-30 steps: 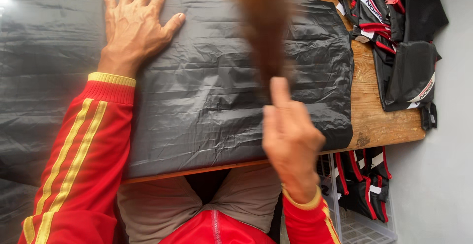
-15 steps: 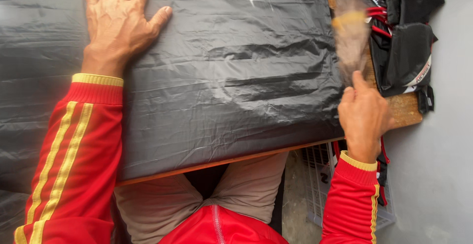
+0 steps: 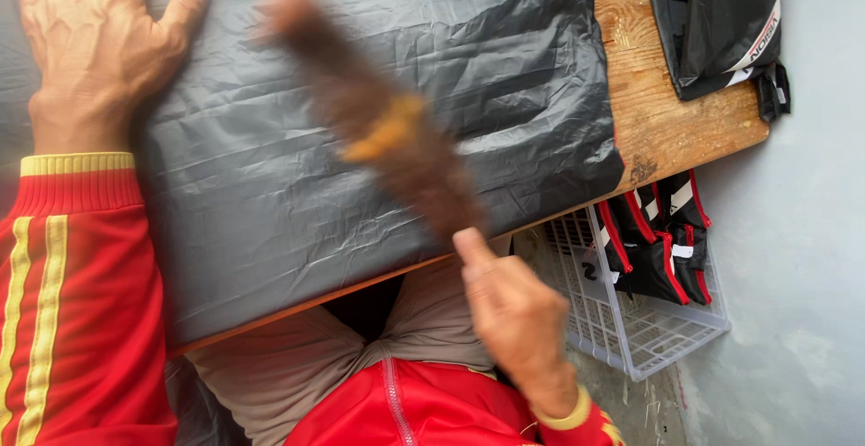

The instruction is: The person folds a black plastic bag by hand and with a feather duster, then places it inside a small black and red branded pouch.

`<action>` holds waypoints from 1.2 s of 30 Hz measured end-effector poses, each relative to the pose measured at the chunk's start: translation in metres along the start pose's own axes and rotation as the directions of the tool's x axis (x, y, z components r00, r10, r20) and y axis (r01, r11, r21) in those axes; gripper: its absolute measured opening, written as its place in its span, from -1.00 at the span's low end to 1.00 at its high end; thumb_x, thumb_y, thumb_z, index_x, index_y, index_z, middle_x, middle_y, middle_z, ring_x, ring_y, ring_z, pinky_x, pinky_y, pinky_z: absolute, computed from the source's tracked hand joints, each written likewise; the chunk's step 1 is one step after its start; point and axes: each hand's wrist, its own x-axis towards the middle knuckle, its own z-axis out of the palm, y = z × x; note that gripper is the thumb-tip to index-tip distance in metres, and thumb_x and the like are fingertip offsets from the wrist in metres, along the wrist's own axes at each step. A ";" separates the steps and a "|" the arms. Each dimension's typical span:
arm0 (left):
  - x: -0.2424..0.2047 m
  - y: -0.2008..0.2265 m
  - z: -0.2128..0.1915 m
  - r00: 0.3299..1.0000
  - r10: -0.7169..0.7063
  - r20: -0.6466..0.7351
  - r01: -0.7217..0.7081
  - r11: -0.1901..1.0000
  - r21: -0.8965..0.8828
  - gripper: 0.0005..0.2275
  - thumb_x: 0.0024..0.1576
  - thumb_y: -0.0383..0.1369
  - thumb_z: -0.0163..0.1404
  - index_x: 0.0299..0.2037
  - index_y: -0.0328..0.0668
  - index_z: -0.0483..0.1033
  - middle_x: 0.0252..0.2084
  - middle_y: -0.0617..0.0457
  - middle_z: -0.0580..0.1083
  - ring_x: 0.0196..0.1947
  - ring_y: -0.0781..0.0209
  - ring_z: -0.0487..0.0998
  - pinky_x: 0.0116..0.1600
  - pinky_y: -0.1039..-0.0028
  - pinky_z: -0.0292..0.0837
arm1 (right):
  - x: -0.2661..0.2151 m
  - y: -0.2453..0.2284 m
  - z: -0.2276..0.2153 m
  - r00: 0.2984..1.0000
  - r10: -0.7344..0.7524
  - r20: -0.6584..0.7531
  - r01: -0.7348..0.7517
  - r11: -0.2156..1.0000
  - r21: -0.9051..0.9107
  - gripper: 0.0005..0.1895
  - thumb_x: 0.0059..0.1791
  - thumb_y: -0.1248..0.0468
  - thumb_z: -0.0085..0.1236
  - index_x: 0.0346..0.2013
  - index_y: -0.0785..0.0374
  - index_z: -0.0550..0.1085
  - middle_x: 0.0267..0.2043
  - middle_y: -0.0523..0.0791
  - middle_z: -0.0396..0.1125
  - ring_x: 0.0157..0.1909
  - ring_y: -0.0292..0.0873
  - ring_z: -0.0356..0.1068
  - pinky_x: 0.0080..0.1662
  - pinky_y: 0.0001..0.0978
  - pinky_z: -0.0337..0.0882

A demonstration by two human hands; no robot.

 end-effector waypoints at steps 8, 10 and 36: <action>-0.002 -0.015 0.014 0.998 -0.054 0.012 0.052 0.992 0.117 -0.48 0.58 0.02 -0.15 0.24 -0.43 0.52 0.01 -0.53 0.49 0.04 -0.50 0.38 0.11 -0.10 -0.10 | -0.006 0.069 -0.033 0.910 0.372 -0.184 -0.387 0.920 -0.056 -0.65 0.06 0.28 -0.07 0.14 0.19 0.44 -0.09 -0.03 0.40 -0.12 0.02 0.38 -0.12 -0.17 0.31; -0.002 -0.014 0.011 0.999 -0.050 0.022 0.046 0.989 0.142 -0.50 0.54 0.00 -0.15 0.25 -0.39 0.52 -0.02 -0.50 0.51 0.03 -0.47 0.41 0.11 -0.10 -0.11 | 0.000 0.052 -0.031 0.914 0.294 -0.280 -0.294 0.955 0.042 -0.66 0.08 0.36 -0.10 0.12 0.43 0.41 0.07 0.09 0.37 0.04 0.05 0.39 0.05 -0.20 0.33; 0.010 0.003 0.000 0.996 -0.084 0.009 0.084 0.996 0.004 -0.37 0.34 0.08 -0.29 0.37 -0.37 0.27 0.32 -0.44 0.26 0.30 -0.48 0.06 0.22 -0.28 -0.47 | 0.128 0.083 -0.027 0.837 0.537 0.108 -0.493 0.824 -0.279 -0.58 0.00 0.06 -0.17 0.16 -0.32 0.39 -0.15 0.15 0.39 -0.14 0.40 0.31 -0.23 0.27 0.28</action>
